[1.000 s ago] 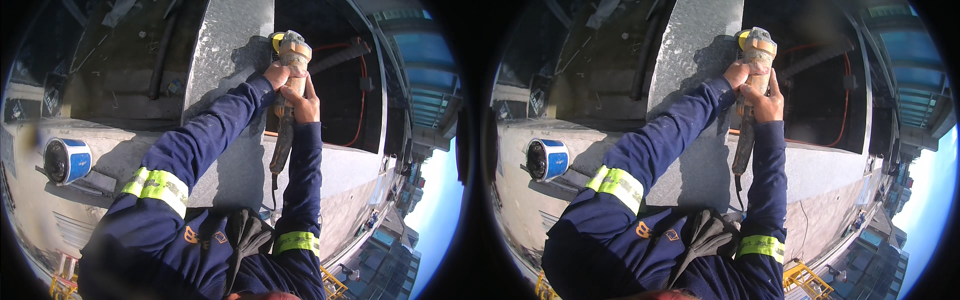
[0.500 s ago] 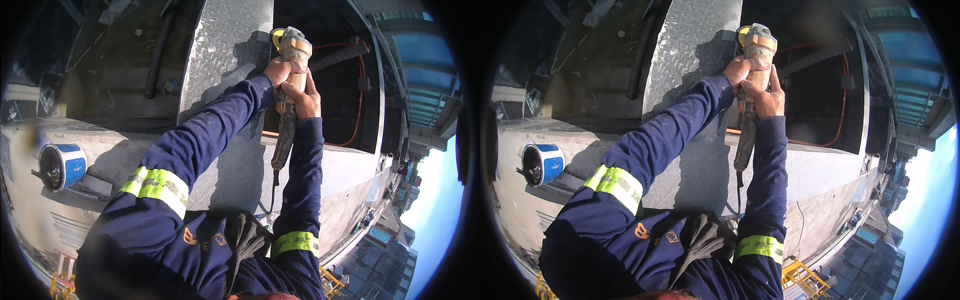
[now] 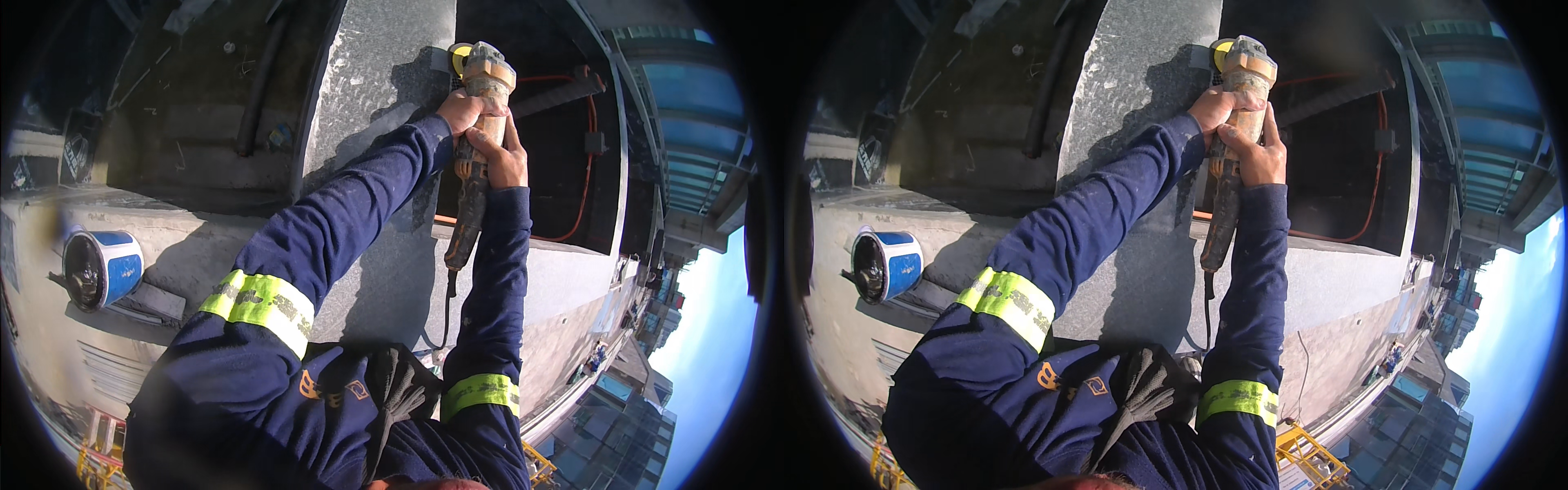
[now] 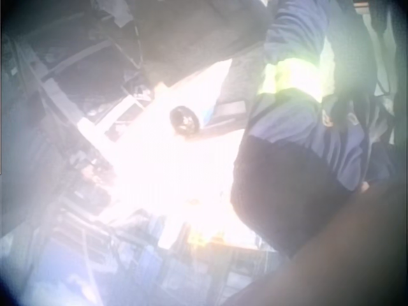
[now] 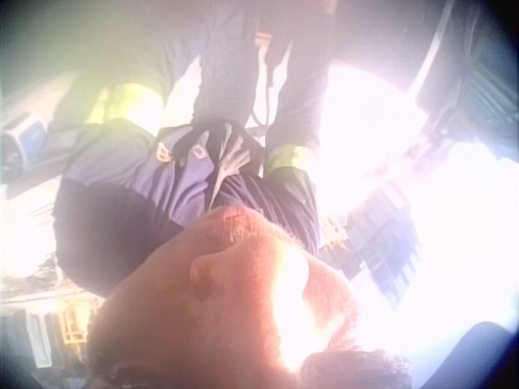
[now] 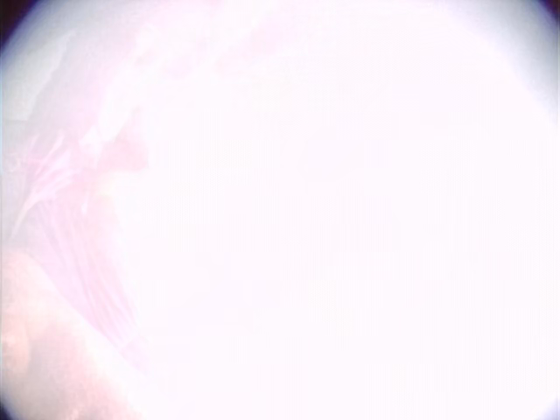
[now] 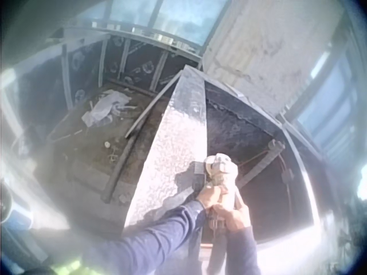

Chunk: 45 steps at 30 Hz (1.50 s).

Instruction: The person uses an angle grinder to smooth the surface of a large stone slab. The person holds the tool with both hands and moves it along the slab's surface, generating dust.

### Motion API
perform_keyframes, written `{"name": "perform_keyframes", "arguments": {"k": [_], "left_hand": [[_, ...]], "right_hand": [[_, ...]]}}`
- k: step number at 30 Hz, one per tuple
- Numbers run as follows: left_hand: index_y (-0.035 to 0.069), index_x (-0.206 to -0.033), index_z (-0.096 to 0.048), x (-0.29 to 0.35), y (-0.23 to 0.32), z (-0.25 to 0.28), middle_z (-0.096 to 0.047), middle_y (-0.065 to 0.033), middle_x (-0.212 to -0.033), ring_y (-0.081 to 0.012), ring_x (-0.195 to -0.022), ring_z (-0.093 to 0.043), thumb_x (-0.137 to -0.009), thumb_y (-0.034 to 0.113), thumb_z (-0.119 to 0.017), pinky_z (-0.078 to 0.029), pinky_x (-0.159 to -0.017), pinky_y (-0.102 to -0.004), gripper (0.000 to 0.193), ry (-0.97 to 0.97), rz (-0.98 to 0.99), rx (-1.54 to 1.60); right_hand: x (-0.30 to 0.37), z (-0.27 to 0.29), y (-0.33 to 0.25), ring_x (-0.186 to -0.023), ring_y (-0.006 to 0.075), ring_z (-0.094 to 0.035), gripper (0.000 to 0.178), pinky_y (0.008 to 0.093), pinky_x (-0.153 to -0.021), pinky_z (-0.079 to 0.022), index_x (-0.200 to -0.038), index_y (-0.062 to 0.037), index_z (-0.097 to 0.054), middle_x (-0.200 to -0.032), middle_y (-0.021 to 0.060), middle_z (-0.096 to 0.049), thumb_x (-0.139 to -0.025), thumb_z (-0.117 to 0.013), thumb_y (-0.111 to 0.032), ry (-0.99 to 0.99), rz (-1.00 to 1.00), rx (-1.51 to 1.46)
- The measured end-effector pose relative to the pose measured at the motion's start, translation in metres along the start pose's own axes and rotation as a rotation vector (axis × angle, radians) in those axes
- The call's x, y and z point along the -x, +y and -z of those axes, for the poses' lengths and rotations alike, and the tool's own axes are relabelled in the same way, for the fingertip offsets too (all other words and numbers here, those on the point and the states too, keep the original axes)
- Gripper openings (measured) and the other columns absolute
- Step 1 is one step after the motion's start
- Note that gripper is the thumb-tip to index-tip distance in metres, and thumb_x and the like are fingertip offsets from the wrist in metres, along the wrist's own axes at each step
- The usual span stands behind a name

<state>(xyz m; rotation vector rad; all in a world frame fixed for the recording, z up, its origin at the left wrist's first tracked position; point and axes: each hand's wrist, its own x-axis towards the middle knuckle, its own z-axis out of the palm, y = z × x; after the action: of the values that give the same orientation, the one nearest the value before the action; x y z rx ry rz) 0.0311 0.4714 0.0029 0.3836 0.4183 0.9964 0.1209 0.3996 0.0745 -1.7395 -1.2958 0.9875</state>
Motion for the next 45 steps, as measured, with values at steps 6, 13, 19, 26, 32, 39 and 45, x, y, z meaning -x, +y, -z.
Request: {"name": "perform_keyframes", "arguments": {"k": [6, 13, 19, 26, 32, 39, 45], "left_hand": [[0.003, -0.114, -0.060, 0.014, 0.000, -0.023, -0.065, -0.0101, -0.098, -0.0224, -0.091, -0.066, -0.076, 0.018, -0.077, -0.054, -0.086, -0.0384, 0.044, -0.157, -0.105, -0.082], [0.003, -0.112, -0.057, 0.054, 0.001, -0.069, -0.065, -0.0082, -0.094, -0.0204, -0.086, -0.066, -0.067, 0.013, -0.081, -0.056, -0.083, -0.0391, 0.052, -0.272, -0.111, -0.066], [0.001, -0.104, -0.060, 0.089, 0.023, -0.120, -0.067, -0.0122, -0.088, -0.0240, -0.074, -0.070, -0.077, 0.021, -0.074, -0.062, -0.072, -0.0423, 0.036, -0.320, -0.397, -0.179], [0.004, -0.115, -0.056, 0.137, 0.109, -0.180, -0.063, -0.0090, -0.098, -0.0206, -0.086, -0.064, -0.093, 0.017, -0.061, -0.056, -0.078, -0.0371, 0.026, -0.719, -0.378, 0.080], [0.004, -0.123, -0.050, 0.206, 0.200, -0.189, -0.060, -0.0090, -0.107, -0.0198, -0.093, -0.062, -0.093, 0.015, -0.062, -0.054, -0.081, -0.0358, 0.034, -0.644, -0.655, -0.101], [0.004, -0.132, -0.044, 0.269, 0.250, -0.163, -0.056, -0.0091, -0.118, -0.0189, -0.101, -0.060, -0.092, 0.013, -0.063, -0.053, -0.085, -0.0342, 0.045, -0.493, -0.961, -0.250], [0.005, -0.140, -0.039, 0.264, 0.219, -0.157, -0.053, -0.0092, -0.128, -0.0181, -0.108, -0.058, -0.091, 0.010, -0.064, -0.051, -0.089, -0.0329, 0.055, -0.434, -1.113, -0.257]], "right_hand": [[0.032, 0.011, -0.004, -0.108, 0.0273, -0.065, 0.087, 0.0354, -0.087, -0.055, -0.153, -0.0006, -0.028, -0.127, 0.0237, -0.060, -0.084, -0.077, -0.020, 0.053, 0.071, -0.102], [0.167, 0.102, 0.018, -0.103, 0.0264, -0.067, 0.080, 0.0359, -0.083, -0.056, -0.153, -0.0025, -0.028, -0.115, 0.0219, -0.065, -0.097, -0.058, -0.052, 0.180, 0.028, -0.032], [0.343, 0.102, 0.106, -0.114, 0.0287, -0.062, 0.079, 0.0411, -0.097, -0.050, -0.147, -0.0003, -0.040, -0.121, 0.0198, -0.064, -0.088, -0.073, -0.040, 0.418, -0.021, -0.080], [0.419, 0.041, 0.232, -0.117, 0.0323, -0.060, 0.077, 0.0434, -0.100, -0.048, -0.149, -0.0104, -0.042, -0.128, 0.0196, -0.060, -0.082, -0.078, -0.025, 0.472, -0.197, 0.196], [0.391, 0.019, 0.247, -0.101, 0.0268, -0.065, 0.068, 0.0392, -0.089, -0.053, -0.143, -0.0111, -0.049, -0.114, 0.0152, -0.064, -0.081, -0.077, -0.018, 0.675, -0.088, 0.264], [0.353, 0.123, 0.083, -0.108, 0.0254, -0.066, 0.055, 0.0374, -0.093, -0.054, -0.140, -0.0043, -0.049, -0.120, 0.0192, -0.065, -0.091, -0.070, -0.014, 1.004, 0.301, -0.046], [0.281, 0.062, -0.126, -0.112, 0.0318, -0.065, 0.080, 0.0419, -0.097, -0.054, -0.142, -0.0016, -0.045, -0.124, 0.0239, -0.063, -0.082, -0.081, -0.041, 0.534, 1.169, 0.482]]}}
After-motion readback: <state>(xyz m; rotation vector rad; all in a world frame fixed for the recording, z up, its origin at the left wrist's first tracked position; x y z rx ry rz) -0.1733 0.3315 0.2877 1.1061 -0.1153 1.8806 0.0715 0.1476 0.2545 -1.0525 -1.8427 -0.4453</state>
